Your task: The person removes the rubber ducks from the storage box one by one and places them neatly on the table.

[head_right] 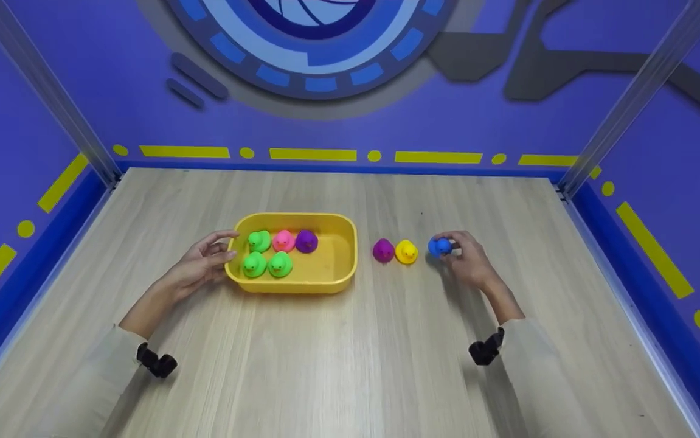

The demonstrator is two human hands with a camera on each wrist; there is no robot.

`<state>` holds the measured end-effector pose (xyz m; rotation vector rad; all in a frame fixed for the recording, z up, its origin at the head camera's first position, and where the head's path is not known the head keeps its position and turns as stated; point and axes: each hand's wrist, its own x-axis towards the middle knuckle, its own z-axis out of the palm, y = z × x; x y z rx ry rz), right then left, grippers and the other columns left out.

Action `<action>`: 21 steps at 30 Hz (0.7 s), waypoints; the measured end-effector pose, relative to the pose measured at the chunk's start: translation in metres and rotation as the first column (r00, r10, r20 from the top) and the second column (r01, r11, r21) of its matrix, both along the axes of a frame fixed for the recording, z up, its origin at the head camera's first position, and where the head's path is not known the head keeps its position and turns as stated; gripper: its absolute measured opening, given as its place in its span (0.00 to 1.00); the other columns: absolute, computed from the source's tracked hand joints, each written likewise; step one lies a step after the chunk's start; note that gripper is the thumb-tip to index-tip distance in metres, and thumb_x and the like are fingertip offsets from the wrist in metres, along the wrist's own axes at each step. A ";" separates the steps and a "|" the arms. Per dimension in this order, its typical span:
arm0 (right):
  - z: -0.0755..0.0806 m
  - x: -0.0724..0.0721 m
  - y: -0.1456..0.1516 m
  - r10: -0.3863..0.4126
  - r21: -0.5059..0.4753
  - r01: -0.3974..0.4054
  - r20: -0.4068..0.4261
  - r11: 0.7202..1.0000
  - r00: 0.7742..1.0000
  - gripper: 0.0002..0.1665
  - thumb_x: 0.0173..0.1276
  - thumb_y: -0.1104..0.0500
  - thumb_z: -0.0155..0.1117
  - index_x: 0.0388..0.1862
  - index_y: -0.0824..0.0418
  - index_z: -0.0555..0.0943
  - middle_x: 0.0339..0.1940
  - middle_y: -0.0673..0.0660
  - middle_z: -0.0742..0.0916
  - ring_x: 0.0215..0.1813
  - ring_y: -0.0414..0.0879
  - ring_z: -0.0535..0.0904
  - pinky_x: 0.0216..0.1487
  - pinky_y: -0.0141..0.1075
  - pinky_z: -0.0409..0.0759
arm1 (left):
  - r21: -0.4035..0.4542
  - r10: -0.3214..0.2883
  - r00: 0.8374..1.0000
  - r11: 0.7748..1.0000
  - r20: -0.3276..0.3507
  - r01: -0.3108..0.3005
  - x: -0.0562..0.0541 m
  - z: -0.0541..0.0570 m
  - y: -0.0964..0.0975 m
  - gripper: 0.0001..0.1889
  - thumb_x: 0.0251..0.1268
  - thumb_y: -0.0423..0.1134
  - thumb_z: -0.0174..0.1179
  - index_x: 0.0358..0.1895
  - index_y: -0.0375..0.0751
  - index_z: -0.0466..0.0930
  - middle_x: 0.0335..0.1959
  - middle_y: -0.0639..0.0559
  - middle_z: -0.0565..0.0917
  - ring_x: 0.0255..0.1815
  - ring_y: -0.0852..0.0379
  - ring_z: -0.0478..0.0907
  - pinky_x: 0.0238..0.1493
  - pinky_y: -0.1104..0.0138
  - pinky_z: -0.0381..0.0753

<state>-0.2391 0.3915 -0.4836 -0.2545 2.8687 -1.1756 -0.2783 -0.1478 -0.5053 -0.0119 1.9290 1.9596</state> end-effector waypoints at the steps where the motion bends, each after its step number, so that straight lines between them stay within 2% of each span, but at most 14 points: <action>1: -0.002 0.001 0.000 -0.006 0.000 0.006 0.010 1.000 1.000 0.24 0.74 0.71 0.58 0.68 0.69 0.73 0.67 0.72 0.73 0.65 0.68 0.73 0.63 0.57 0.78 | 0.001 0.000 1.000 1.000 0.003 0.000 0.000 0.000 0.001 0.26 0.72 0.32 0.62 0.71 0.44 0.69 0.49 0.51 0.72 0.44 0.57 0.78 0.44 0.65 0.85; 3: -0.006 0.002 -0.001 -0.008 -0.002 0.008 0.027 1.000 1.000 0.24 0.74 0.71 0.57 0.68 0.69 0.73 0.68 0.72 0.72 0.65 0.68 0.72 0.65 0.62 0.75 | 0.002 0.004 1.000 1.000 0.008 -0.004 0.000 0.000 0.001 0.26 0.72 0.32 0.62 0.71 0.45 0.70 0.48 0.51 0.72 0.44 0.57 0.79 0.44 0.65 0.85; 9: -0.018 0.001 -0.005 0.023 -0.019 -0.022 0.038 1.000 0.999 0.24 0.72 0.73 0.57 0.67 0.70 0.73 0.68 0.74 0.73 0.67 0.71 0.71 0.69 0.67 0.69 | -0.012 0.013 1.000 1.000 0.017 -0.013 0.001 -0.001 0.001 0.25 0.72 0.32 0.62 0.70 0.47 0.72 0.49 0.50 0.70 0.43 0.57 0.77 0.45 0.64 0.84; 15: -0.023 -0.002 -0.008 0.033 -0.006 -0.033 0.055 0.999 0.998 0.24 0.73 0.74 0.54 0.67 0.70 0.73 0.68 0.75 0.74 0.69 0.72 0.70 0.72 0.67 0.66 | 0.005 0.015 1.000 1.000 0.008 -0.015 0.001 -0.003 0.001 0.26 0.71 0.32 0.63 0.70 0.45 0.71 0.48 0.50 0.71 0.42 0.56 0.78 0.43 0.65 0.84; 21: -0.023 -0.003 -0.010 0.021 0.002 -0.021 0.074 1.000 0.997 0.25 0.75 0.71 0.56 0.70 0.68 0.71 0.70 0.75 0.74 0.69 0.73 0.71 0.71 0.66 0.67 | 0.012 0.013 1.000 1.000 -0.003 -0.013 0.001 -0.002 -0.002 0.26 0.71 0.33 0.63 0.70 0.45 0.71 0.47 0.51 0.71 0.41 0.56 0.78 0.42 0.66 0.83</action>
